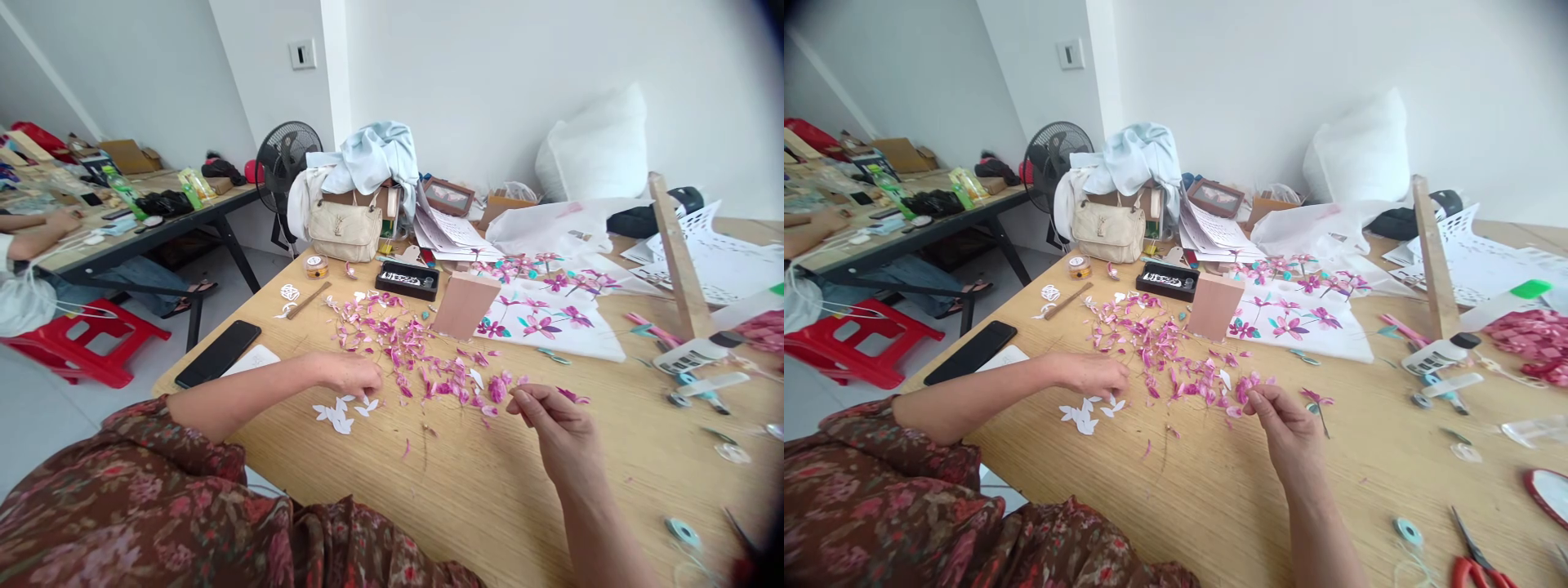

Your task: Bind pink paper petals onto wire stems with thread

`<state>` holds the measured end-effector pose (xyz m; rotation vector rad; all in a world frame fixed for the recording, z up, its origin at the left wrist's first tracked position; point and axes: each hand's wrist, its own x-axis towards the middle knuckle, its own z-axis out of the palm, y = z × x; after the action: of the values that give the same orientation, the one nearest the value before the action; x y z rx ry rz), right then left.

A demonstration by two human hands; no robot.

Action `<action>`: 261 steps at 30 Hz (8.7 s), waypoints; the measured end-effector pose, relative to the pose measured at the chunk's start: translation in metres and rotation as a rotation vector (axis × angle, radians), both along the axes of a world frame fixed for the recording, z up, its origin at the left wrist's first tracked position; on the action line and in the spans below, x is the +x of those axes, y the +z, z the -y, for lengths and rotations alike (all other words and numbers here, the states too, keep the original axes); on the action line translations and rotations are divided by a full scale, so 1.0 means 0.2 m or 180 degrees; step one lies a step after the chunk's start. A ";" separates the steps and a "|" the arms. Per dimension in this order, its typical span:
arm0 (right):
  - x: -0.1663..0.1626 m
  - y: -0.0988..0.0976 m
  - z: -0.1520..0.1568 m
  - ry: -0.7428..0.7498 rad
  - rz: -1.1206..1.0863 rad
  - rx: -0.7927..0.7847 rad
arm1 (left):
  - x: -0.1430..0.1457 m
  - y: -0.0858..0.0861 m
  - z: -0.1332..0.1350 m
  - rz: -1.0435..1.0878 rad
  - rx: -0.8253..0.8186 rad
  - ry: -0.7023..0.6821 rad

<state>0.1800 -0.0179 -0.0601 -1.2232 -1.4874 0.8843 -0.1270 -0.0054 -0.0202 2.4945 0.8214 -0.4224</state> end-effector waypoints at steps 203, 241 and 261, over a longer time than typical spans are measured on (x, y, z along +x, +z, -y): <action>-0.28 0.54 -0.09 0.0097 -0.0883 -0.0079 | 0.59 0.40 -0.09 0.4325 -0.1499 0.2230; -0.30 0.55 -0.08 -0.0115 -0.0880 -0.0074 | 0.62 0.39 -0.09 0.4101 -0.0758 0.2485; 0.27 0.12 0.11 0.0032 0.2590 -0.1445 | 0.59 0.43 -0.05 0.3963 -0.0849 0.2296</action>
<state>0.2345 -0.0406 -0.0364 -2.0775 -1.9732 0.7873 -0.0085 0.0054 0.0658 1.5352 0.8879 1.0717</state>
